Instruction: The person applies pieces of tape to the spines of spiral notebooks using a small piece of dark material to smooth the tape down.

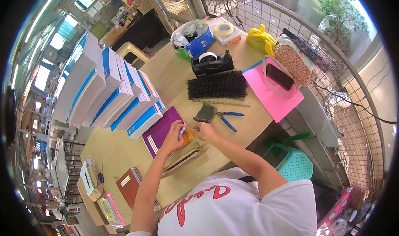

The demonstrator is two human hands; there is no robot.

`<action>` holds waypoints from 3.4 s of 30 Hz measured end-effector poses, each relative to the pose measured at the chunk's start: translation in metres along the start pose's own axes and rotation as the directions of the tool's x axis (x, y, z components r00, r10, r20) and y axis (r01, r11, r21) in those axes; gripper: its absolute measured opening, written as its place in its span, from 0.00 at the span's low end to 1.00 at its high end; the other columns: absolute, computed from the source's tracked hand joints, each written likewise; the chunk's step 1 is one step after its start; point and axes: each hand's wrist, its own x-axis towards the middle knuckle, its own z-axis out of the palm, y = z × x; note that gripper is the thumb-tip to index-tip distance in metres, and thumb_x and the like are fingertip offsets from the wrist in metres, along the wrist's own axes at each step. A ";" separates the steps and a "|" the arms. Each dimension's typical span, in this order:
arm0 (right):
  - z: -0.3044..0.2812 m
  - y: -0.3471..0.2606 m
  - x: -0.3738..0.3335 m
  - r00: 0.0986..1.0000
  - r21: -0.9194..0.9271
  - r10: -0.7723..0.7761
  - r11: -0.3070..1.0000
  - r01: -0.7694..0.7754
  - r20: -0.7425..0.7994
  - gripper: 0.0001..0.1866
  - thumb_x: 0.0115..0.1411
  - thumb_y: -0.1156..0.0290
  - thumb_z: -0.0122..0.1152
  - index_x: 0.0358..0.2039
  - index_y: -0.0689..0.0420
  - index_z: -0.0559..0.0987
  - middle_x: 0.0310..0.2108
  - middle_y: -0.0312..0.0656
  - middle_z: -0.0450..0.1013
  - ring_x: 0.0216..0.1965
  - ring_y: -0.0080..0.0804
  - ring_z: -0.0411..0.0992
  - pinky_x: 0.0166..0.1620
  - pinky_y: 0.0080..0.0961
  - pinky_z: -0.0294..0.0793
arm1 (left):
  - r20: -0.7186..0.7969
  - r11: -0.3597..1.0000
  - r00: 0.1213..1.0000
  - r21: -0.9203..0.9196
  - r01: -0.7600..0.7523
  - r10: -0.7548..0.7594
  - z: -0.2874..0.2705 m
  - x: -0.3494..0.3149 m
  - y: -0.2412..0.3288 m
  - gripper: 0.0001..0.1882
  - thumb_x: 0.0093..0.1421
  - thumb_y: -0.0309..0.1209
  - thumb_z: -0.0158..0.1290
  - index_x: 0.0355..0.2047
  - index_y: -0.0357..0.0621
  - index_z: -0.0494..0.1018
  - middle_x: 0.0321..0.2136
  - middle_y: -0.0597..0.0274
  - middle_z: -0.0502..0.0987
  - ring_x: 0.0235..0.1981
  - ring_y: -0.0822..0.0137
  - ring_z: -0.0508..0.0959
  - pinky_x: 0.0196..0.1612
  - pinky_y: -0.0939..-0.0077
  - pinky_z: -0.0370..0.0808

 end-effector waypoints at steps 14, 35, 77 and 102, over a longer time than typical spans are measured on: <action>0.026 -0.062 0.010 0.991 0.773 0.046 0.622 -0.126 0.125 0.23 0.59 0.85 0.59 0.56 0.64 0.74 0.43 0.42 0.78 0.41 0.29 0.75 0.47 0.26 0.74 | -0.494 0.802 0.637 -0.439 0.405 -0.592 -0.036 -0.130 -0.077 0.47 0.53 0.29 0.64 0.68 0.40 0.49 0.63 0.44 0.57 0.66 0.50 0.59 0.68 0.57 0.57; 0.059 -0.161 -0.120 0.822 0.173 -0.541 0.839 0.516 0.176 0.18 0.60 0.73 0.66 0.51 0.60 0.78 0.37 0.53 0.78 0.35 0.51 0.77 0.38 0.33 0.75 | -0.392 0.466 0.497 -0.884 0.028 -0.774 -0.063 -0.297 -0.018 0.24 0.55 0.17 0.62 0.51 0.41 0.69 0.39 0.67 0.77 0.41 0.73 0.77 0.46 0.76 0.73; -0.124 -0.029 0.075 0.807 -0.775 -0.587 0.539 0.330 -0.065 0.07 0.54 0.79 0.57 0.33 0.61 0.79 0.36 0.51 0.73 0.41 0.51 0.74 0.43 0.40 0.75 | -0.643 0.922 0.754 0.199 0.332 -0.133 -0.033 -0.077 0.168 0.15 0.55 0.26 0.60 0.44 0.50 0.78 0.36 0.64 0.78 0.39 0.62 0.77 0.48 0.62 0.67; -0.114 -0.135 -0.110 0.415 -0.113 -0.788 0.412 0.904 0.454 0.10 0.50 0.70 0.68 0.35 0.48 0.84 0.29 0.35 0.75 0.34 0.35 0.75 0.37 0.35 0.74 | -0.685 0.959 0.728 0.201 0.201 -0.010 -0.007 -0.102 0.186 0.14 0.45 0.21 0.64 0.33 0.52 0.80 0.32 0.71 0.78 0.36 0.68 0.77 0.46 0.68 0.62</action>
